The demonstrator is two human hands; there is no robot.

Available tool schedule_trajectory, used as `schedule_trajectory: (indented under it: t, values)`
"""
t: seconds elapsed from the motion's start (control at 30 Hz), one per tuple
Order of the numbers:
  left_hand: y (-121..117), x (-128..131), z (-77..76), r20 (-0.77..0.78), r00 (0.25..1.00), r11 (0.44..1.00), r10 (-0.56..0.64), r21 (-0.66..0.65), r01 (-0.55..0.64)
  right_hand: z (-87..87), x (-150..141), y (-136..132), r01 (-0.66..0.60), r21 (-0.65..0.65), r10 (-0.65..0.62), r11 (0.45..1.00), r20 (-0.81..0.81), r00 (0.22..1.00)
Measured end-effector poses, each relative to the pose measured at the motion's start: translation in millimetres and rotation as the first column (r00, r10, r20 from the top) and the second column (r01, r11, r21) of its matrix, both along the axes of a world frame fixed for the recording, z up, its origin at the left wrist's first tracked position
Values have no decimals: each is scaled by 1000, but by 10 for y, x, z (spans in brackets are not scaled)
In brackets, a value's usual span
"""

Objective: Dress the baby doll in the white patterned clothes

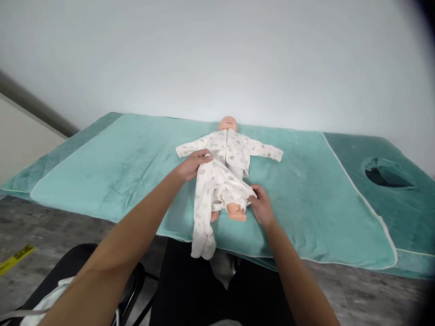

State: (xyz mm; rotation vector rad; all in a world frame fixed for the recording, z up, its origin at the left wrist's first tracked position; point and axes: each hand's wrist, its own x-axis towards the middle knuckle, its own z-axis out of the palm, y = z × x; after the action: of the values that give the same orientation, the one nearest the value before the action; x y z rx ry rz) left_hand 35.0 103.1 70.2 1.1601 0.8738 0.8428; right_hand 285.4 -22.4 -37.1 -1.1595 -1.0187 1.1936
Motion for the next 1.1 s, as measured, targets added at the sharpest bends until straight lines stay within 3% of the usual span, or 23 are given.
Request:
schedule_trajectory:
  t: [0.13, 0.23, 0.3, 0.43, 0.53, 0.63, 0.7, 0.83, 0.93, 1.1]
  values:
    - [45, 61, -370, 150, 981, 991, 126, -56, -119, 131, 61, 40, -148, 3, 148, 989, 37, 988]
    - [49, 42, -614, 300, 947, 993, 114, -64, -99, 336, 112, 92, -268, -11, 267, 963, 108, 958]
    - [67, -17, -744, 425, 901, 996, 85, -65, -63, 548, 56, 134, -233, 6, 227, 973, 187, 956]
    - [111, -145, -920, 567, 823, 999, 21, -49, 9, 1034, -354, 285, -144, 82, 102, 986, 386, 917]
    - [105, -193, -975, 588, 809, 998, -22, -34, 52, 1243, -745, 477, -241, -11, 204, 970, 567, 798]
    - [77, -203, -975, 620, 784, 999, -14, -27, 40, 1189, -982, 679, -441, -238, 491, 865, 580, 650]
    - [59, -194, -962, 643, 766, 1000, 17, -31, 4, 1040, -1022, 772, -465, -291, 548, 836, 474, 689]
    - [1, -162, -939, 614, 790, 998, 12, -61, 33, 761, -926, 810, -343, -282, 383, 896, 101, 918]
    - [-101, -166, -918, 573, 819, 993, -44, -63, 97, 723, -858, 757, -345, -202, 331, 917, -101, 938]
    - [-306, -236, -839, 464, 861, 972, -210, 1, 236, 754, -873, 691, -333, -150, 323, 931, -88, 942]
